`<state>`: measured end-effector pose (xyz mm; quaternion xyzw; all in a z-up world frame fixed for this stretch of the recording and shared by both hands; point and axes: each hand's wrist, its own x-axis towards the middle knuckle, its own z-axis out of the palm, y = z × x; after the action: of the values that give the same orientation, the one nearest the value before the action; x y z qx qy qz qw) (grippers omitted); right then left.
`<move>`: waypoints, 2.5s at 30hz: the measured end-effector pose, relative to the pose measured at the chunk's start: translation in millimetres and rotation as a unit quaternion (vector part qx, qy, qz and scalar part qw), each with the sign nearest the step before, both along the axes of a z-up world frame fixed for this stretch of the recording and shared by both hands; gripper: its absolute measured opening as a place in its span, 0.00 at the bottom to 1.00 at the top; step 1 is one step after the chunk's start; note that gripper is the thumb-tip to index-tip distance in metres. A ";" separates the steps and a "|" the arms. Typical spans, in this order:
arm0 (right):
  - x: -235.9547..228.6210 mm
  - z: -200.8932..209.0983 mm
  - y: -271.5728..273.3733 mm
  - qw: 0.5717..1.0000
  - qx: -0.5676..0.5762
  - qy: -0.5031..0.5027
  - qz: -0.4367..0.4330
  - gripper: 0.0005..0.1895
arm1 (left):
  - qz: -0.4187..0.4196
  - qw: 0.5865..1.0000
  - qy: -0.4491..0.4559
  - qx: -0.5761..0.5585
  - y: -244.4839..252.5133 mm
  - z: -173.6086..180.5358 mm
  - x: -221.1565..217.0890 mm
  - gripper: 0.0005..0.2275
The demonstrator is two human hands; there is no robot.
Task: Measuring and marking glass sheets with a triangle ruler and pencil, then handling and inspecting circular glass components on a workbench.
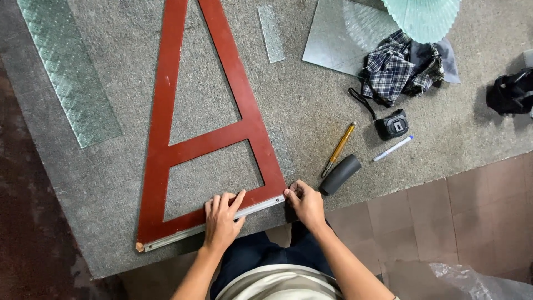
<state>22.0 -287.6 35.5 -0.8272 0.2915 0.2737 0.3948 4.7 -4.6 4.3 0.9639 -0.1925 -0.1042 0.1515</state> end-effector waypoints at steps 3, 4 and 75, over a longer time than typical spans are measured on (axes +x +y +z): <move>-0.7 -2.2 0.3 1.000 -0.001 -0.004 0.000 0.14 | 0.003 1.000 -0.006 -0.001 0.3 1.3 0.3 0.38; -1.0 -3.2 0.2 1.000 0.000 -0.008 0.000 0.14 | 0.002 1.000 -0.009 -0.004 0.3 1.8 0.5 0.38; 128.7 30.3 9.2 0.948 -0.003 -0.313 0.064 0.04 | 0.395 0.899 -0.118 -0.146 -166.6 -31.8 100.4 0.23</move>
<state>150.8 -278.3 65.8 -0.8896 0.1004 0.0249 0.4449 105.1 -171.2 -27.6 0.9331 0.1742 0.1082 0.2954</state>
